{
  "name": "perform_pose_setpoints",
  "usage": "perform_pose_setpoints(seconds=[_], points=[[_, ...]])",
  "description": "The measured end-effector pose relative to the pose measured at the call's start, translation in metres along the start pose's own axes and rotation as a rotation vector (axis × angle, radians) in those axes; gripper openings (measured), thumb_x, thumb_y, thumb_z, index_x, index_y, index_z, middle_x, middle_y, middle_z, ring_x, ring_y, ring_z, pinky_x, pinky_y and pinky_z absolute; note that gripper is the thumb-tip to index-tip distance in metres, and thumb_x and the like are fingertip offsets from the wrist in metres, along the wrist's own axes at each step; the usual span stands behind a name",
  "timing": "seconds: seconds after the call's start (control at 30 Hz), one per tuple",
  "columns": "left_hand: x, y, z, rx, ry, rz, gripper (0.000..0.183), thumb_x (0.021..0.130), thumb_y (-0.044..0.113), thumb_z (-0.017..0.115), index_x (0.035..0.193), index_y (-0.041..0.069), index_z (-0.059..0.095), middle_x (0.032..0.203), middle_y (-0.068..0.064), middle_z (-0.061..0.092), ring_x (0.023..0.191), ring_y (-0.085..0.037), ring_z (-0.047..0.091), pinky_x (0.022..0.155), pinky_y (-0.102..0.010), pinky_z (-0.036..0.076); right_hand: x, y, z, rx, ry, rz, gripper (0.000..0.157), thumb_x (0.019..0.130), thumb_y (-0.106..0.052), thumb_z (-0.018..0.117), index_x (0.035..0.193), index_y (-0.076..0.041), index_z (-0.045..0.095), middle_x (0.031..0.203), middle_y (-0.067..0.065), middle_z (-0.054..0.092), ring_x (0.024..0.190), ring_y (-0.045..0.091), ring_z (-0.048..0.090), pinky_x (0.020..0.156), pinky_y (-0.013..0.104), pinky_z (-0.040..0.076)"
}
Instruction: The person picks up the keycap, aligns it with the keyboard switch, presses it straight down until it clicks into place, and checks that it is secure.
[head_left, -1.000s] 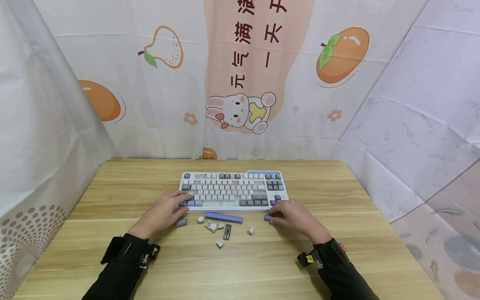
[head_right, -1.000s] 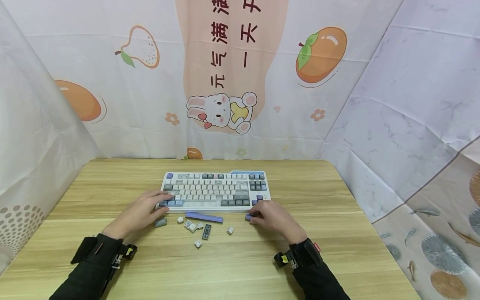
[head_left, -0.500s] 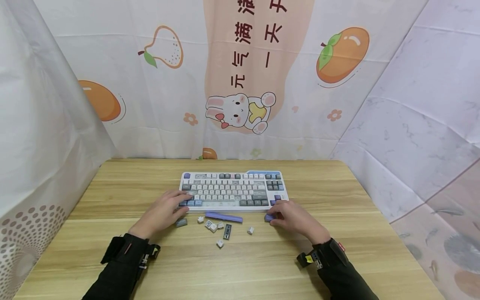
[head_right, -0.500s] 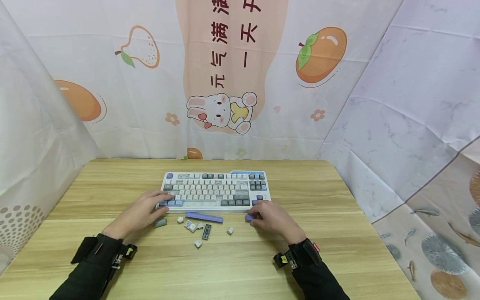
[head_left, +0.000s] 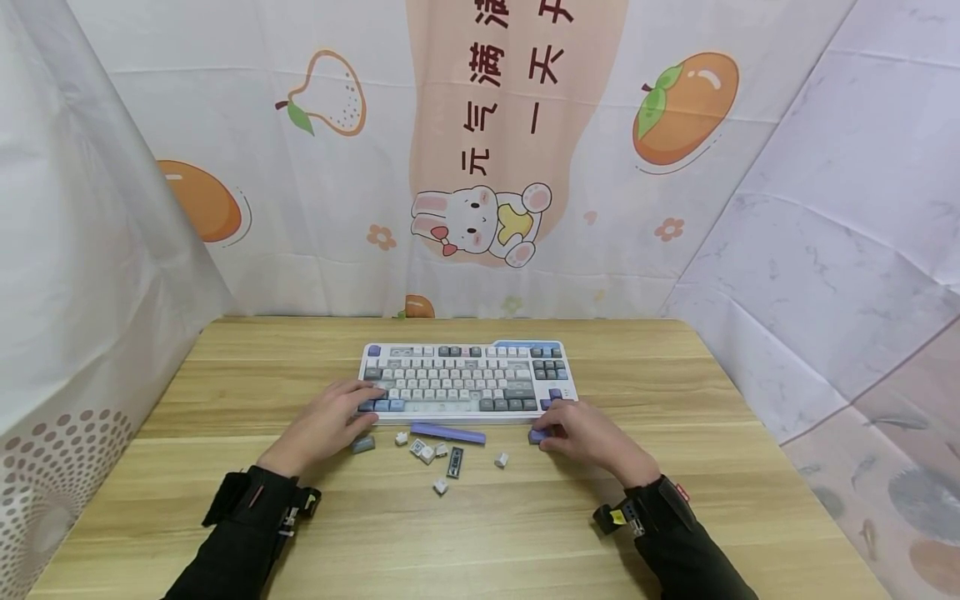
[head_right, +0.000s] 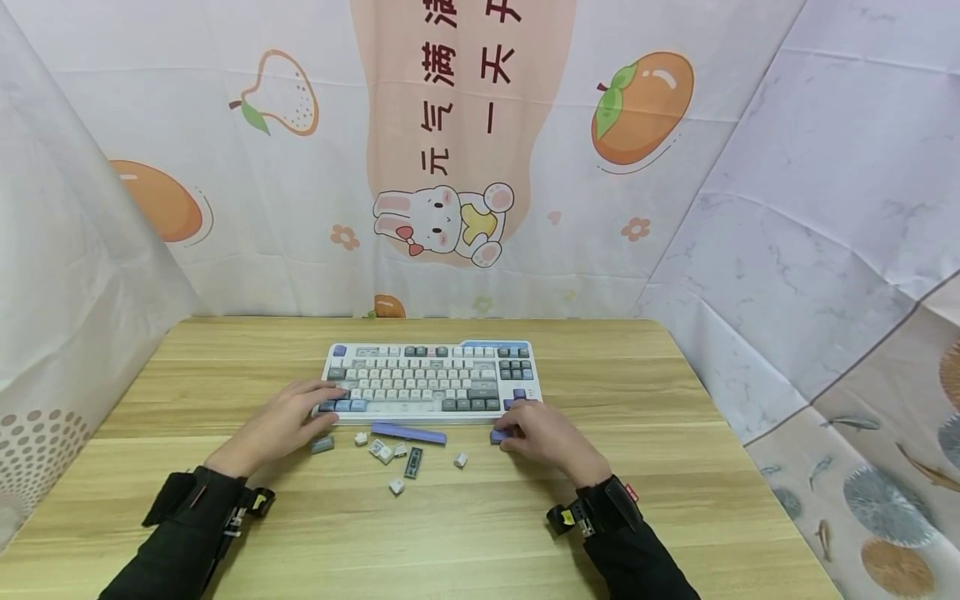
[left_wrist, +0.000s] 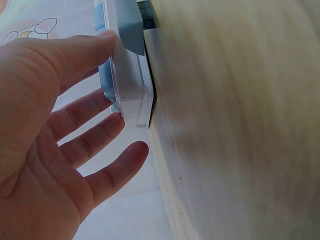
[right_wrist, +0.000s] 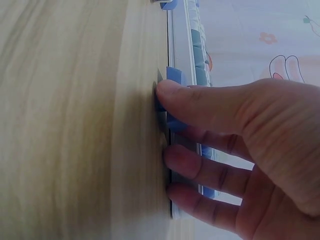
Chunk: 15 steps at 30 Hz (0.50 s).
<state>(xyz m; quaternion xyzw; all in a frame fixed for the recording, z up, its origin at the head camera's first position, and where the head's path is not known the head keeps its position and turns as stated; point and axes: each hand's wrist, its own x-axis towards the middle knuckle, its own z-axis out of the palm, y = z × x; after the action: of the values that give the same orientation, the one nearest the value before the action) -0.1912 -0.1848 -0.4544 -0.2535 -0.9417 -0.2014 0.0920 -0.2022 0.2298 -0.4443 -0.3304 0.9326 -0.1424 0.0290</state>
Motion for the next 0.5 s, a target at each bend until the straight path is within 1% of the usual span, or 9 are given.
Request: perform_pose_setpoints(seconds=[0.17, 0.5], points=[[0.0002, 0.0005, -0.0003, -0.009, -0.008, -0.010, 0.039, 0.089, 0.022, 0.065, 0.125, 0.008, 0.062, 0.127, -0.017, 0.057, 0.119, -0.033, 0.049, 0.097, -0.050, 0.040, 0.0005, 0.0015, 0.0005, -0.010, 0.002, -0.019, 0.021, 0.080, -0.028, 0.074, 0.100, -0.020, 0.074, 0.091, -0.009, 0.061, 0.077, 0.008, 0.054, 0.065, 0.026, 0.048], [-0.0004, 0.0011, 0.0005, -0.010, -0.002, -0.016, 0.038, 0.089, 0.022, 0.066, 0.124, 0.008, 0.062, 0.126, -0.016, 0.058, 0.118, -0.032, 0.049, 0.097, -0.050, 0.040, 0.0006, 0.0020, 0.0009, -0.009, 0.005, -0.024, 0.021, 0.080, -0.028, 0.074, 0.100, -0.020, 0.074, 0.091, -0.009, 0.061, 0.077, 0.008, 0.055, 0.065, 0.026, 0.048]])
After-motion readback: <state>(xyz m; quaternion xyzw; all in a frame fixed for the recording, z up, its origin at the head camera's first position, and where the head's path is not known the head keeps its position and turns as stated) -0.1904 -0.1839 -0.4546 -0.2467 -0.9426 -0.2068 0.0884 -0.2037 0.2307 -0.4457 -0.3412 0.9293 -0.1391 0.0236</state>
